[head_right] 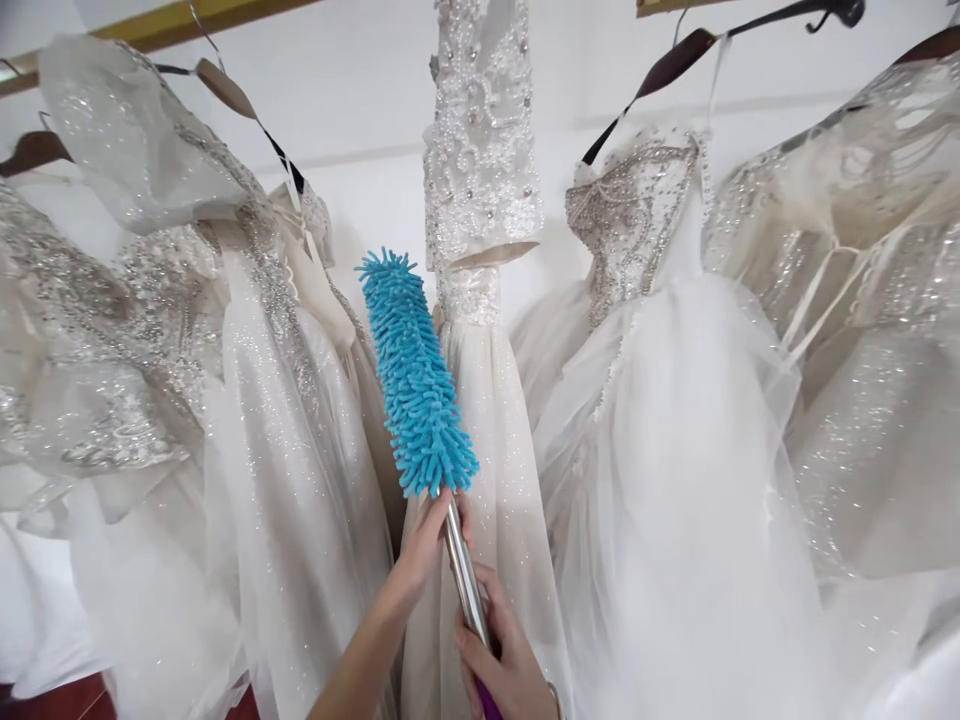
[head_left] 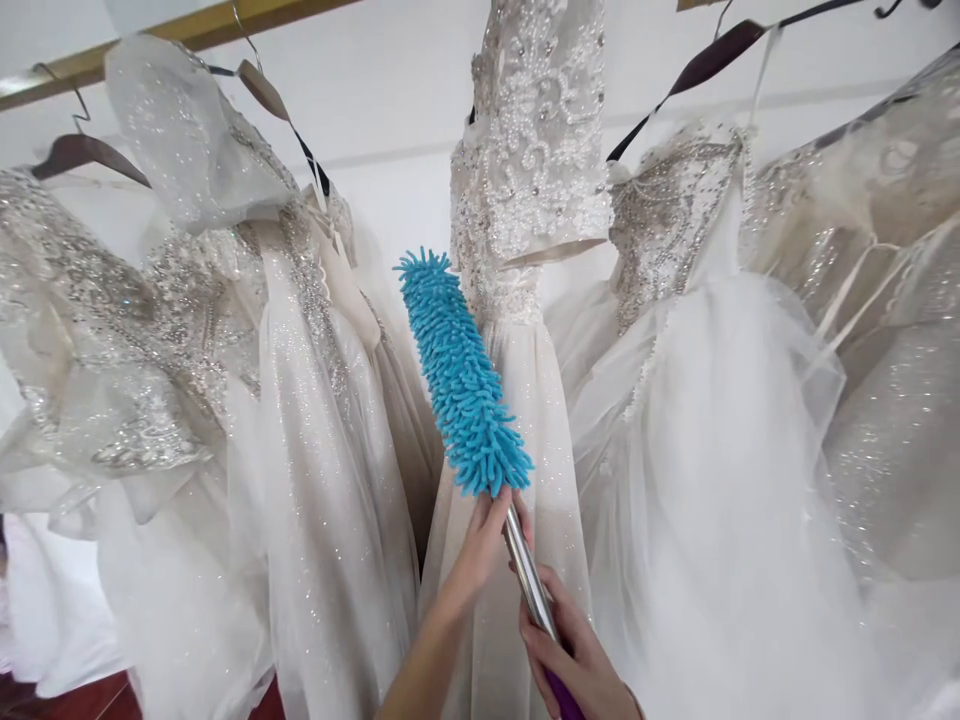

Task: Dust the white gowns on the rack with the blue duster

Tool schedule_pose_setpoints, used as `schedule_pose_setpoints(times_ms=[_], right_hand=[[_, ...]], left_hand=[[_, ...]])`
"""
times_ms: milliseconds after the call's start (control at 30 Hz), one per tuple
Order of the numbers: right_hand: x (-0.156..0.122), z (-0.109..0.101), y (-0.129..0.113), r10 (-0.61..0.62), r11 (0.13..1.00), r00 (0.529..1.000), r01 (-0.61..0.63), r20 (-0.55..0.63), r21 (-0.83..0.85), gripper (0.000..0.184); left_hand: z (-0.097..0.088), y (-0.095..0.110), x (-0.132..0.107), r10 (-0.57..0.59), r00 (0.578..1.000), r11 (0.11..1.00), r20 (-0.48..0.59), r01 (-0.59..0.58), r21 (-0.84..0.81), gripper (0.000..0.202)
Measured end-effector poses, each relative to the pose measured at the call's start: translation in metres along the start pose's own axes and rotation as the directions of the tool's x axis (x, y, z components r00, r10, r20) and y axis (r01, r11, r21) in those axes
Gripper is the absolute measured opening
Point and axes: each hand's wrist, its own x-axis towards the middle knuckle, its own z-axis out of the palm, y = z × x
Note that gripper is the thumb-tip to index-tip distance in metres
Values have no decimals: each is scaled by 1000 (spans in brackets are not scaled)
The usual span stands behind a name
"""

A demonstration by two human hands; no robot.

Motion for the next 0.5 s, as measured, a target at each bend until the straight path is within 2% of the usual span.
schedule_pose_setpoints(times_ms=[100,233,367,500], right_hand=[[4,-5,-10,-62,996,997,59,41,69,35],[10,-13,0,-29,994,999,26,21,110,38],[19,-21,23,37,994,998,-41,43,105,48],[20,-41,59,161,985,984,-166,79,53,61]], left_hand=[[-1,4,9,25,998,999,65,-23,-40,37],[-1,-11,19,-51,999,997,-4,51,-55,40],[-8,-41,26,-171,976,985,-135,165,-55,50],[-17,-85,21,-304,931,952,-200,293,-84,52]])
